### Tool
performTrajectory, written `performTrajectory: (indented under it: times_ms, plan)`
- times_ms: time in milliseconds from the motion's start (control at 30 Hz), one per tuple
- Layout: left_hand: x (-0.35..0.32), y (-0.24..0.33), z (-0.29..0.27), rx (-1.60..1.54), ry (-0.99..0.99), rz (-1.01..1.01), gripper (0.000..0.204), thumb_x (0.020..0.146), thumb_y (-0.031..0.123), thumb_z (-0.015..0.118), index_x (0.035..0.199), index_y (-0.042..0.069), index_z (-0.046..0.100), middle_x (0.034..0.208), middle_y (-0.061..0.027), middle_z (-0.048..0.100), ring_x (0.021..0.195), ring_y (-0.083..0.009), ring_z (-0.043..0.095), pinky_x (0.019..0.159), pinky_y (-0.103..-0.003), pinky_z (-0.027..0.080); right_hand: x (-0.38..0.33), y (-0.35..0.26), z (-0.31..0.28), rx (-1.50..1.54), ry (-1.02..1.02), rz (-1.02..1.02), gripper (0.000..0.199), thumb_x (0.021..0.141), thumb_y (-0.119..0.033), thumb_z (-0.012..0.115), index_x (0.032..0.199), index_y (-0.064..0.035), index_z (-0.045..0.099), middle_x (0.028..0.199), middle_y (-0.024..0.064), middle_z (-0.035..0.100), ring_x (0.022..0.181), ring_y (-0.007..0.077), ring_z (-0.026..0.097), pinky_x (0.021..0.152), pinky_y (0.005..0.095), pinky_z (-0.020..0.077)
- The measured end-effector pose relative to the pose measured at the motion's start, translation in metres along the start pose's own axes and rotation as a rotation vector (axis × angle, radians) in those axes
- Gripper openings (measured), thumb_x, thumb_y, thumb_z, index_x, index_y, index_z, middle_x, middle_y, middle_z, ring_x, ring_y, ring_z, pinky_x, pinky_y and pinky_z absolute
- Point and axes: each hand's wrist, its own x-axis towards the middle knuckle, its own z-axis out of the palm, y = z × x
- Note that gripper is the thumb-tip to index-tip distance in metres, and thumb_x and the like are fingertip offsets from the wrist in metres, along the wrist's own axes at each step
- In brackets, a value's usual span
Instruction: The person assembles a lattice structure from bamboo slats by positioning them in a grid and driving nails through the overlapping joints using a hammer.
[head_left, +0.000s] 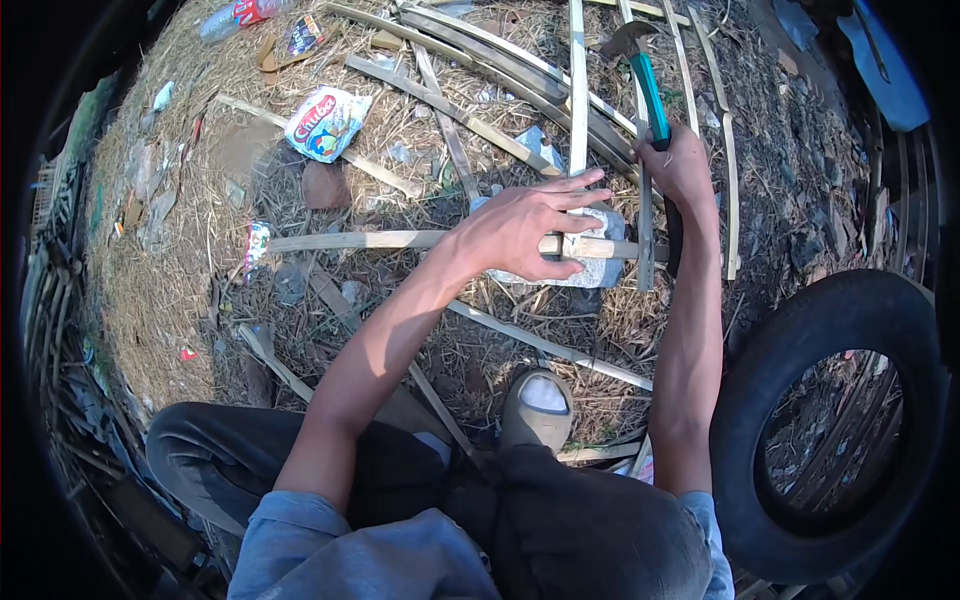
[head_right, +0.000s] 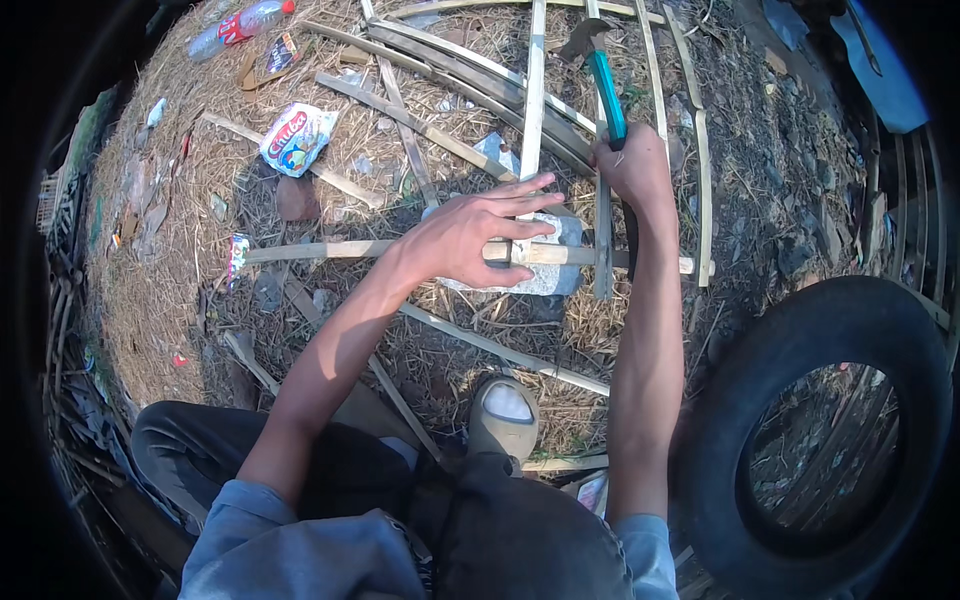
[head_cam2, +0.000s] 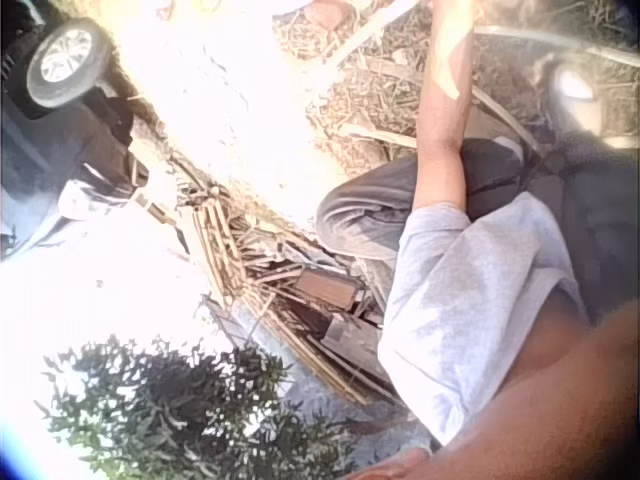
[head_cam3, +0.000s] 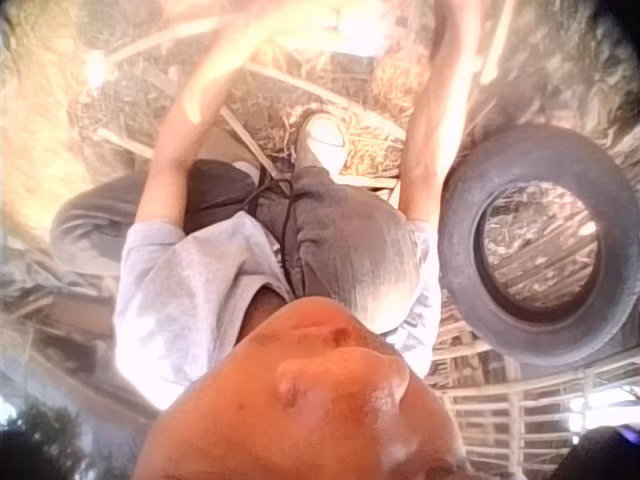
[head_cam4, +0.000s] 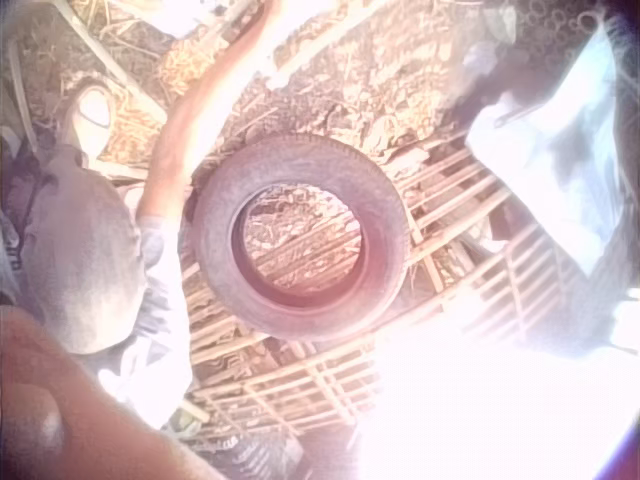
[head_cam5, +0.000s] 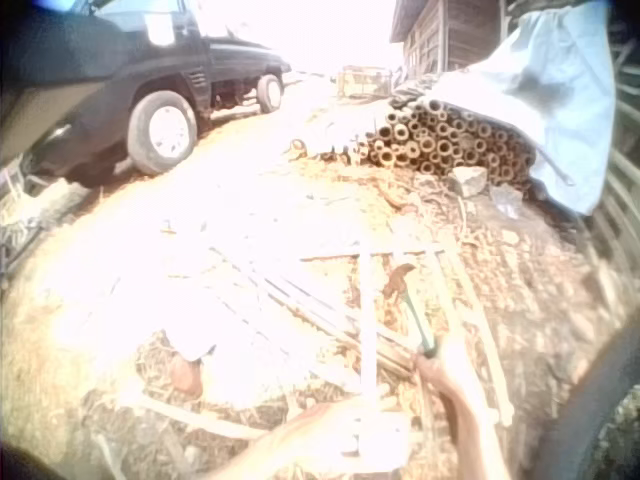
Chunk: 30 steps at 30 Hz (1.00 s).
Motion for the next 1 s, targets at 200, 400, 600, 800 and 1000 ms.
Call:
performTrajectory:
  times_ms: [200,400,600,800,1000]
  plan:
    - [0.004,-0.004,-0.003,0.034,-0.038,-0.035,0.055,0.081,0.034,0.081,0.133,0.017,0.070,0.159,-0.0074,0.048,0.154,-0.0303,0.031,0.122,-0.049,0.037,-0.003,0.003,-0.001,-0.018,-0.015,0.058,0.023,0.086,-0.017,0.073,0.092,0.0054,0.070,0.078,0.0169,0.076,0.076,0.0255,0.077,0.070,0.0378,0.0571]
    - [0.003,-0.003,0.000,0.067,-0.028,-0.040,0.054,0.083,0.033,0.080,0.133,0.016,0.070,0.159,-0.0069,0.047,0.155,-0.0292,0.030,0.123,-0.049,0.036,-0.001,0.007,0.003,0.004,-0.059,0.128,0.030,0.088,-0.023,0.080,0.095,0.0049,0.071,0.079,0.0108,0.076,0.071,0.0152,0.071,0.067,0.0334,0.0532]
    - [0.000,-0.001,0.000,-0.013,-0.059,-0.109,0.052,0.082,0.031,0.082,0.130,0.012,0.071,0.157,-0.0044,0.050,0.155,-0.0272,0.030,0.122,-0.049,0.037,0.001,0.013,0.010,0.006,-0.050,0.110,0.029,0.088,-0.022,0.079,0.096,0.0052,0.072,0.080,0.0097,0.077,0.072,0.0148,0.071,0.070,0.0323,0.0530]
    - [0.006,0.000,0.002,0.051,-0.028,-0.068,0.054,0.080,0.032,0.084,0.128,0.010,0.072,0.156,-0.0077,0.051,0.154,-0.0263,0.033,0.119,-0.050,0.042,0.006,0.026,0.011,0.088,-0.052,0.132,0.030,0.088,-0.023,0.079,0.096,0.0051,0.072,0.080,0.0097,0.077,0.075,0.0145,0.073,0.070,0.0322,0.0536]
    - [0.006,0.004,0.007,0.015,-0.046,-0.139,0.054,0.080,0.034,0.085,0.127,0.009,0.073,0.157,-0.0077,0.050,0.154,-0.0255,0.033,0.118,-0.049,0.043,-0.002,0.008,0.010,0.029,-0.019,0.171,0.032,0.088,-0.024,0.079,0.098,0.0054,0.072,0.081,0.0097,0.077,0.072,0.0155,0.071,0.070,0.0332,0.0541]
